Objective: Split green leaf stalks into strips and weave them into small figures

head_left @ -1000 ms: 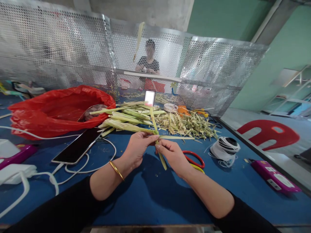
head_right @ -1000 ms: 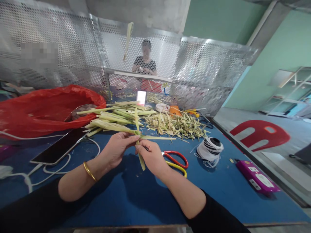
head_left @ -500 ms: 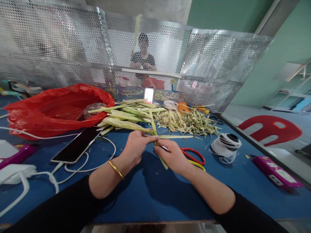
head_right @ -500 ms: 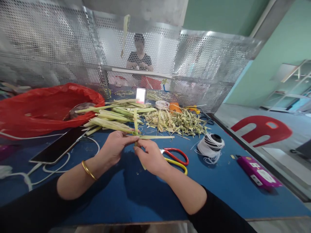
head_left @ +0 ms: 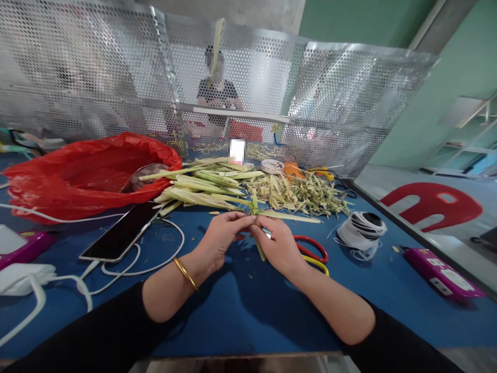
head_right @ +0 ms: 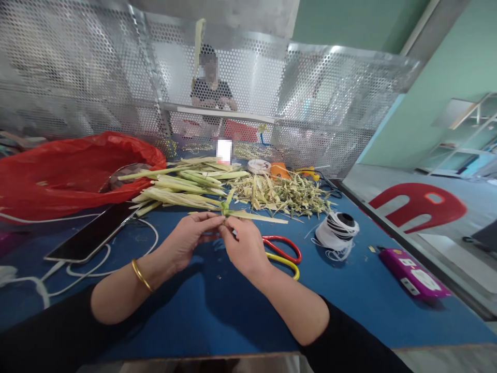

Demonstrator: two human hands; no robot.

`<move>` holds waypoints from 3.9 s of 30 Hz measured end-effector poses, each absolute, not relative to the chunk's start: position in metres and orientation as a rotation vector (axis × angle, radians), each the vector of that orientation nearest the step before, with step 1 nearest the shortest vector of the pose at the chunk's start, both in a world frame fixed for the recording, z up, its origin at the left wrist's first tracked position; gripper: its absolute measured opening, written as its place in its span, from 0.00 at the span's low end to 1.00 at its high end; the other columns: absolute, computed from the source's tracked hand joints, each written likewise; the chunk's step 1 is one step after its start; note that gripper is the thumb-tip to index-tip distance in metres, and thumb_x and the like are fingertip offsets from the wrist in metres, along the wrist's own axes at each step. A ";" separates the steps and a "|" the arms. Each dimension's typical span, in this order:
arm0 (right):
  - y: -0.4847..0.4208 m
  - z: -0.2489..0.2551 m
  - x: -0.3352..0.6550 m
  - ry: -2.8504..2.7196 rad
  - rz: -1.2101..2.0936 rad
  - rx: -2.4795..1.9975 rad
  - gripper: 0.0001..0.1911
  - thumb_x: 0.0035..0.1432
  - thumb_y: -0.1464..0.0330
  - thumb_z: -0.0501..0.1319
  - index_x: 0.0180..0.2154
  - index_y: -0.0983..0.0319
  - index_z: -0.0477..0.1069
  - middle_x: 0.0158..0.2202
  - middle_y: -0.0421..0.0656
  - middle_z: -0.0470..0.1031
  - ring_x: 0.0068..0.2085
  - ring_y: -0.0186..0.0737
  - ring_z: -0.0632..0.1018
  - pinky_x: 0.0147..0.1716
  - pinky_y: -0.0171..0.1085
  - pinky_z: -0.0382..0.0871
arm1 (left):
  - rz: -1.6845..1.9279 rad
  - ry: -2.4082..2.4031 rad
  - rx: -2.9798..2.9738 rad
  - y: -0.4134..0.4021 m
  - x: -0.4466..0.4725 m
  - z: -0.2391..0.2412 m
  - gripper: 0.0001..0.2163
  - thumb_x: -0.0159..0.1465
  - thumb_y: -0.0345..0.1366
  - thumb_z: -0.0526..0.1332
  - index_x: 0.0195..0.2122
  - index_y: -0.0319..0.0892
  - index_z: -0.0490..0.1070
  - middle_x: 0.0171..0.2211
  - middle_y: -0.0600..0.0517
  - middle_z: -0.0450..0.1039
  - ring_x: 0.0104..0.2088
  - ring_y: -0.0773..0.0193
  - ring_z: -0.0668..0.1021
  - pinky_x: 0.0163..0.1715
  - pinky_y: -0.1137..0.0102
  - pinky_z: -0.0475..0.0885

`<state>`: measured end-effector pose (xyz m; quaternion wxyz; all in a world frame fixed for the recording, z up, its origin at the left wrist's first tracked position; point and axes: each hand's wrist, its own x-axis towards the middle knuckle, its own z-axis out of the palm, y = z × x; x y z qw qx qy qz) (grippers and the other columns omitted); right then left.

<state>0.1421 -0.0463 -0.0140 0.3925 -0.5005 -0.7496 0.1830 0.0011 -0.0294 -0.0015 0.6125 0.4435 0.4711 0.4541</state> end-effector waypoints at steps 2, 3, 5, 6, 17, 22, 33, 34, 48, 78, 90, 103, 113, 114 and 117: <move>-0.047 -0.013 0.142 -1.961 0.449 -1.288 0.13 0.61 0.66 0.53 0.24 0.61 0.65 0.23 0.39 0.68 0.28 0.36 0.68 0.29 0.33 0.58 | 1.021 1.084 1.034 -0.029 0.001 -0.003 0.10 0.46 0.40 0.69 0.24 0.39 0.75 0.26 0.51 0.75 0.30 0.65 0.75 0.34 0.69 0.68; -0.048 -0.014 0.142 -1.987 0.454 -1.286 0.13 0.61 0.66 0.53 0.24 0.61 0.65 0.23 0.39 0.68 0.27 0.35 0.68 0.28 0.33 0.58 | 1.021 1.086 1.023 -0.029 0.001 -0.004 0.10 0.46 0.40 0.69 0.24 0.39 0.75 0.26 0.51 0.75 0.30 0.65 0.75 0.34 0.69 0.68; -0.048 -0.015 0.141 -2.026 0.467 -1.264 0.11 0.61 0.68 0.53 0.26 0.60 0.66 0.24 0.39 0.69 0.27 0.35 0.68 0.27 0.33 0.57 | 1.035 1.094 0.975 -0.028 0.001 -0.005 0.10 0.45 0.39 0.70 0.23 0.38 0.75 0.25 0.50 0.74 0.30 0.64 0.74 0.33 0.69 0.67; -0.048 -0.016 0.141 -2.036 0.469 -1.252 0.11 0.61 0.68 0.53 0.27 0.60 0.67 0.24 0.39 0.70 0.27 0.35 0.69 0.28 0.33 0.58 | 1.045 1.099 0.950 -0.028 0.002 -0.006 0.10 0.44 0.38 0.70 0.22 0.38 0.75 0.25 0.50 0.74 0.29 0.64 0.74 0.32 0.69 0.67; -0.050 -0.022 0.134 -2.052 0.404 -1.134 0.12 0.59 0.72 0.55 0.23 0.60 0.62 0.25 0.39 0.65 0.29 0.35 0.68 0.29 0.32 0.59 | 1.193 1.037 0.876 -0.026 0.007 -0.010 0.10 0.40 0.37 0.71 0.19 0.36 0.74 0.21 0.50 0.73 0.24 0.68 0.71 0.28 0.72 0.64; -0.056 -0.024 0.130 -2.050 0.381 -1.165 0.13 0.58 0.73 0.55 0.22 0.60 0.59 0.25 0.38 0.63 0.27 0.34 0.66 0.28 0.33 0.58 | 1.254 1.043 0.920 -0.025 0.006 -0.010 0.12 0.41 0.38 0.71 0.16 0.37 0.72 0.17 0.55 0.68 0.21 0.72 0.66 0.23 0.74 0.59; -0.060 -0.024 0.128 -2.086 0.424 -1.099 0.12 0.57 0.74 0.54 0.22 0.60 0.58 0.25 0.39 0.62 0.28 0.34 0.66 0.29 0.32 0.58 | 1.298 1.051 0.920 -0.025 0.006 -0.006 0.11 0.39 0.36 0.71 0.14 0.37 0.71 0.14 0.56 0.65 0.19 0.73 0.62 0.22 0.74 0.57; -0.060 -0.024 0.127 -2.085 0.431 -1.088 0.11 0.57 0.74 0.54 0.23 0.60 0.59 0.25 0.39 0.63 0.28 0.35 0.67 0.29 0.32 0.59 | 1.300 1.052 0.913 -0.025 0.006 -0.007 0.11 0.39 0.36 0.71 0.14 0.37 0.70 0.14 0.56 0.65 0.19 0.73 0.62 0.21 0.74 0.56; -0.058 -0.034 0.120 -2.168 0.310 -1.140 0.08 0.59 0.73 0.55 0.27 0.62 0.65 0.31 0.43 0.70 0.33 0.37 0.71 0.33 0.34 0.61 | 1.293 1.097 0.833 -0.016 0.008 -0.022 0.10 0.37 0.35 0.71 0.16 0.36 0.71 0.16 0.54 0.69 0.21 0.71 0.68 0.23 0.73 0.60; -0.039 -0.008 0.158 -2.034 0.220 -1.318 0.12 0.60 0.69 0.55 0.24 0.61 0.64 0.24 0.38 0.66 0.26 0.33 0.65 0.27 0.32 0.53 | 1.020 0.944 1.350 -0.023 -0.001 -0.001 0.12 0.53 0.43 0.66 0.28 0.39 0.71 0.20 0.58 0.66 0.14 0.75 0.66 0.14 0.78 0.60; -0.048 -0.003 0.152 -2.162 0.070 -1.290 0.13 0.61 0.70 0.53 0.23 0.61 0.63 0.25 0.39 0.65 0.27 0.34 0.65 0.28 0.33 0.54 | 1.047 1.004 1.223 -0.023 0.004 -0.002 0.13 0.52 0.42 0.66 0.22 0.40 0.65 0.15 0.59 0.63 0.12 0.77 0.62 0.11 0.79 0.52; -0.033 -0.007 0.150 -0.954 1.505 -0.923 0.16 0.42 0.58 0.70 0.26 0.64 0.72 0.21 0.36 0.67 0.22 0.28 0.65 0.25 0.31 0.60 | 0.745 0.920 1.061 -0.026 -0.007 0.013 0.17 0.53 0.49 0.63 0.27 0.38 0.69 0.18 0.58 0.63 0.12 0.79 0.56 0.12 0.79 0.41; -0.035 -0.011 0.147 -0.873 1.397 -0.963 0.13 0.38 0.62 0.71 0.22 0.65 0.73 0.17 0.36 0.67 0.19 0.28 0.65 0.23 0.32 0.60 | 0.797 1.073 1.152 -0.035 0.004 0.010 0.10 0.47 0.38 0.66 0.19 0.39 0.67 0.12 0.62 0.52 0.13 0.78 0.52 0.14 0.75 0.41; -0.034 -0.011 0.147 -0.855 1.383 -0.966 0.14 0.38 0.62 0.71 0.22 0.65 0.73 0.16 0.36 0.67 0.19 0.28 0.65 0.23 0.32 0.60 | 0.791 1.074 1.146 -0.035 0.005 0.011 0.10 0.47 0.38 0.66 0.19 0.39 0.66 0.12 0.62 0.52 0.13 0.78 0.52 0.14 0.75 0.41; -0.033 -0.011 0.147 -0.829 1.354 -0.969 0.14 0.37 0.63 0.71 0.22 0.65 0.73 0.16 0.36 0.66 0.19 0.28 0.65 0.23 0.33 0.59 | 0.770 1.073 1.134 -0.036 0.006 0.013 0.09 0.45 0.37 0.66 0.19 0.39 0.67 0.11 0.62 0.52 0.12 0.78 0.52 0.14 0.75 0.40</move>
